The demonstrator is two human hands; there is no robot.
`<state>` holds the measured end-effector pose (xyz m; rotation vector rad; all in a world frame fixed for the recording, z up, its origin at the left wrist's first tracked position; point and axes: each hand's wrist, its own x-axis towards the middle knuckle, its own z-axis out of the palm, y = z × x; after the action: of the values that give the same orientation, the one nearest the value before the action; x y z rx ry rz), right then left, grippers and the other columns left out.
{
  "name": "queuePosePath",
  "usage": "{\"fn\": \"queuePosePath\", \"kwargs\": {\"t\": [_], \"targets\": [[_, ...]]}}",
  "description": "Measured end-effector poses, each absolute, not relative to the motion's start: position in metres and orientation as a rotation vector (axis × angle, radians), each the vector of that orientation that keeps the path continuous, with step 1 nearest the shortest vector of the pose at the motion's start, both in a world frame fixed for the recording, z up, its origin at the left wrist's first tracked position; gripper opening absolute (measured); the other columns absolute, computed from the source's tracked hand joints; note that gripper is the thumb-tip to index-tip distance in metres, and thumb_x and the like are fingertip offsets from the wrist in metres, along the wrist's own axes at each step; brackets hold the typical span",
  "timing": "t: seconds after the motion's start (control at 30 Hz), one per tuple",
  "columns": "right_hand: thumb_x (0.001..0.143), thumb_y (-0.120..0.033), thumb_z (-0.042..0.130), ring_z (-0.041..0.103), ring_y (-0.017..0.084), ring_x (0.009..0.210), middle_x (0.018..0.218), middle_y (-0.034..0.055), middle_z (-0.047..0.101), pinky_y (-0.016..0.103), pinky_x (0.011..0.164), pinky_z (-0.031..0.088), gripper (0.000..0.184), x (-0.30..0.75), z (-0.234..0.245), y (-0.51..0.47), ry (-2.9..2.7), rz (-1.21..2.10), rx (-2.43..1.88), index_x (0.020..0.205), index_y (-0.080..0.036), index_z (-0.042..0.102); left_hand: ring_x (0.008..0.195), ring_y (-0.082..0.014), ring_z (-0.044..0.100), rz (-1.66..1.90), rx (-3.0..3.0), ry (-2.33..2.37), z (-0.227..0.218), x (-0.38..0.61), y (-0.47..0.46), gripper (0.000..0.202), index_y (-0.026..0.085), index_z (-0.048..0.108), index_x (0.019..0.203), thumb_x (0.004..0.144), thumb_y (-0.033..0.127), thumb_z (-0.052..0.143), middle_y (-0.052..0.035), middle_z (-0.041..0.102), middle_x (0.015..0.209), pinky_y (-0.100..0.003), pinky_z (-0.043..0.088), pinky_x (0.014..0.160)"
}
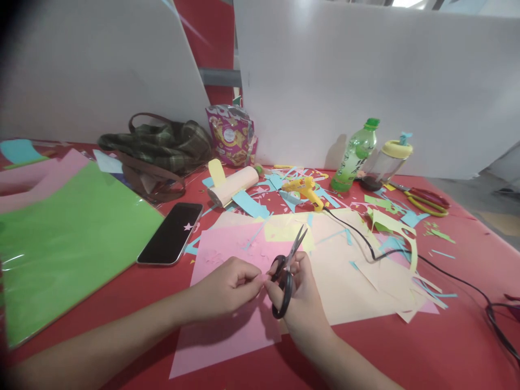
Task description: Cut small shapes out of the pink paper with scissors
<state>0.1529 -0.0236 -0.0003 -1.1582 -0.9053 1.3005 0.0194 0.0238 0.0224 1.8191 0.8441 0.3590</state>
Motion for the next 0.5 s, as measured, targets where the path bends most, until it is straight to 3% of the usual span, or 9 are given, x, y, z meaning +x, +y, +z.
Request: {"fn": "queuePosePath", "kwargs": {"t": [0.27,0.5], "targets": [[0.065,-0.02,0.065,0.047,0.009,0.057,0.076,-0.0037,0.05,0.02,0.05,0.038,0.031,0.153,-0.002,-0.025,-0.986,1.393,-1.058,0.073,-0.023,0.036,0.035,-0.0052,0.032,0.18,1.845,0.723,0.026,0.01,0.031,0.029,0.016,0.034,0.046,0.074,0.025,0.037,0.0049,0.031,0.042,-0.018,0.023,0.036],[0.063,-0.019,0.067,0.043,0.005,0.045,0.066,-0.006,0.047,0.017,0.04,0.033,0.033,0.151,0.0,-0.027,-1.055,1.424,-1.102,0.072,-0.022,0.035,0.035,-0.0055,0.035,0.133,1.968,0.698,0.024,0.007,0.036,0.025,0.014,0.043,0.048,0.072,0.019,0.037,0.0036,0.039,0.039,-0.017,0.024,0.036]]}}
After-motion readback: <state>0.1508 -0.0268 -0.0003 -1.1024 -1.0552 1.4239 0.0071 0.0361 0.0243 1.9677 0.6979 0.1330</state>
